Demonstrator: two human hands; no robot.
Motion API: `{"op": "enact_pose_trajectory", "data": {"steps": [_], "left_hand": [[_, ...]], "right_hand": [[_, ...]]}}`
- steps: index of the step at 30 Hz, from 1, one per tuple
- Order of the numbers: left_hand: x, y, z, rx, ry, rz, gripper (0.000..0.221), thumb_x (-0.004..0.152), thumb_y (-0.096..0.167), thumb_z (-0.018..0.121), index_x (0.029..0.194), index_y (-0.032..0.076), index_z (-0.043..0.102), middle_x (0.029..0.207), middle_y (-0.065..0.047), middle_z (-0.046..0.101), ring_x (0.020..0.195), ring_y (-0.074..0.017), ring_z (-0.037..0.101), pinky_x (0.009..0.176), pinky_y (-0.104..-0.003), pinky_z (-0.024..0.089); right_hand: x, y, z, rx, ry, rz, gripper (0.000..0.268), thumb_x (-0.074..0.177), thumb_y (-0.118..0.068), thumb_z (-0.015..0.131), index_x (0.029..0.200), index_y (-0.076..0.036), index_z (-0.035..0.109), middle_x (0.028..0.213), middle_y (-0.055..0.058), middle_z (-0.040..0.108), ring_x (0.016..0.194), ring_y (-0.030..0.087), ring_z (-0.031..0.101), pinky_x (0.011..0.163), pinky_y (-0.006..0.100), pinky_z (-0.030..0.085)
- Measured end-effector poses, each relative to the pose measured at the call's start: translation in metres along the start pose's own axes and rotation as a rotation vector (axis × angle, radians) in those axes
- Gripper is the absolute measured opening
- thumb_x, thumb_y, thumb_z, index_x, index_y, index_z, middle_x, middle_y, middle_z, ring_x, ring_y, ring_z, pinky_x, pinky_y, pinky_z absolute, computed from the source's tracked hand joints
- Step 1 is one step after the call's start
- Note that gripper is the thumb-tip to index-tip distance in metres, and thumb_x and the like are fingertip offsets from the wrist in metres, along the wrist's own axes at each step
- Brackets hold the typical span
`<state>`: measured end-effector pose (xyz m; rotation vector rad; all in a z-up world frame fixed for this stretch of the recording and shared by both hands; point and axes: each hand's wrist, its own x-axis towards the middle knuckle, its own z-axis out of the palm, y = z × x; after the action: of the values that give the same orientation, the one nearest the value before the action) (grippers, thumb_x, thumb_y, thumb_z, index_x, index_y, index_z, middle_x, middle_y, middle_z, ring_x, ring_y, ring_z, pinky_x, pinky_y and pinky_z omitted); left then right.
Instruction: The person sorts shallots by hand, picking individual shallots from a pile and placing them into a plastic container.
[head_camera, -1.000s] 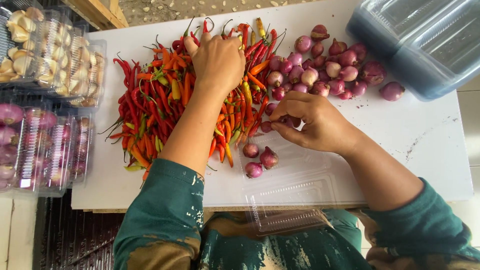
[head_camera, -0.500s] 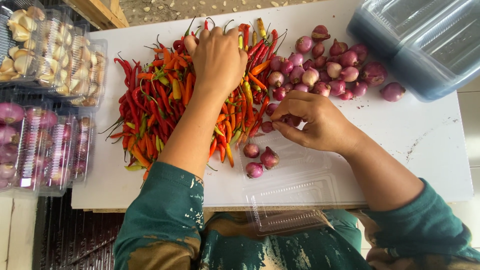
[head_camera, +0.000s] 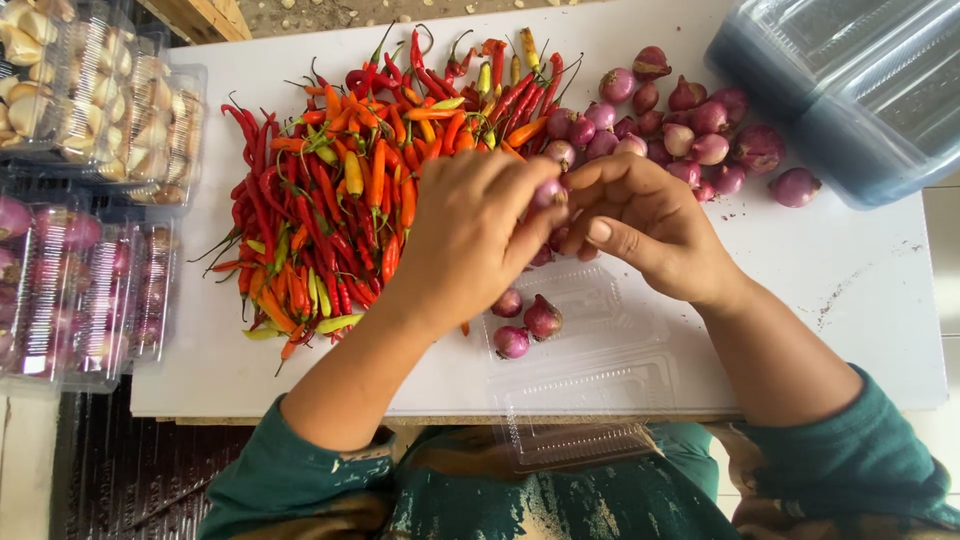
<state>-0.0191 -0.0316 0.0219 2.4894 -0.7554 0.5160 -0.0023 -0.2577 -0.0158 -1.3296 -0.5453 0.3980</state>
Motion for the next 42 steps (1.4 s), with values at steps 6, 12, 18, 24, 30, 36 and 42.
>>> {"op": "enact_pose_trajectory", "data": {"steps": [6,12,18,24,30,36,42], "left_hand": [[-0.03,0.004,0.009,-0.009,-0.058,0.027,0.038,0.087,0.03,0.085,0.11,0.011,0.062,0.096,-0.004,0.07,0.09,-0.0261,0.063,0.084,-0.041,0.042],[-0.051,-0.002,0.032,-0.155,-0.09,0.031,0.034,0.08,0.025,0.086,0.098,0.011,0.061,0.076,-0.007,0.064,0.078,-0.0295,0.068,0.075,-0.044,0.05],[-0.057,-0.004,0.042,-0.203,-0.103,0.098,0.034,0.078,0.024,0.087,0.082,0.013,0.055,0.071,-0.005,0.06,0.073,-0.0282,0.065,0.069,-0.041,0.05],[-0.053,0.0,0.024,-0.145,-0.134,0.148,0.043,0.072,0.037,0.089,0.079,0.012,0.055,0.073,-0.007,0.059,0.075,-0.0288,0.064,0.069,-0.042,0.049],[-0.068,0.006,0.037,-0.121,-0.293,0.171,0.034,0.078,0.041,0.082,0.083,0.011,0.069,0.073,-0.008,0.064,0.073,-0.0282,0.066,0.068,-0.042,0.048],[-0.084,0.017,0.056,-0.029,-0.214,0.22,0.021,0.079,0.031,0.078,0.078,0.014,0.066,0.071,-0.005,0.06,0.072,-0.0275,0.062,0.069,-0.043,0.044],[-0.09,0.031,0.048,-0.009,-0.134,0.23,0.01,0.082,0.016,0.07,0.075,0.013,0.063,0.066,-0.008,0.056,0.064,-0.03,0.058,0.066,-0.043,0.042]], "right_hand": [[0.002,-0.008,0.004,-0.085,-0.131,0.105,0.029,0.092,-0.006,0.072,0.118,-0.003,0.059,0.103,0.01,0.072,0.092,0.015,0.073,0.081,0.025,0.064],[0.001,-0.005,0.01,-0.423,-0.211,0.122,0.041,0.076,-0.01,0.089,0.107,0.002,0.065,0.084,0.013,0.075,0.069,0.019,0.076,0.058,0.036,0.066],[0.008,-0.011,0.014,-0.505,-0.318,0.236,0.039,0.076,-0.023,0.09,0.102,-0.001,0.07,0.073,0.01,0.077,0.06,0.019,0.076,0.053,0.035,0.064],[0.011,-0.021,0.01,-0.531,-0.312,0.311,0.027,0.084,-0.02,0.082,0.102,-0.002,0.073,0.071,0.009,0.076,0.061,0.018,0.075,0.055,0.034,0.064],[0.009,-0.021,0.005,-0.559,-0.294,0.286,0.031,0.079,-0.011,0.084,0.104,0.0,0.07,0.079,0.011,0.078,0.066,0.021,0.08,0.06,0.037,0.068],[0.01,-0.021,0.01,-0.521,-0.303,0.211,0.031,0.076,0.0,0.079,0.106,0.0,0.072,0.09,0.013,0.072,0.072,0.022,0.079,0.066,0.037,0.069],[0.007,-0.021,0.013,-0.596,-0.344,0.163,0.036,0.074,-0.005,0.082,0.108,-0.004,0.073,0.103,0.013,0.066,0.074,0.023,0.076,0.068,0.038,0.068]]}}
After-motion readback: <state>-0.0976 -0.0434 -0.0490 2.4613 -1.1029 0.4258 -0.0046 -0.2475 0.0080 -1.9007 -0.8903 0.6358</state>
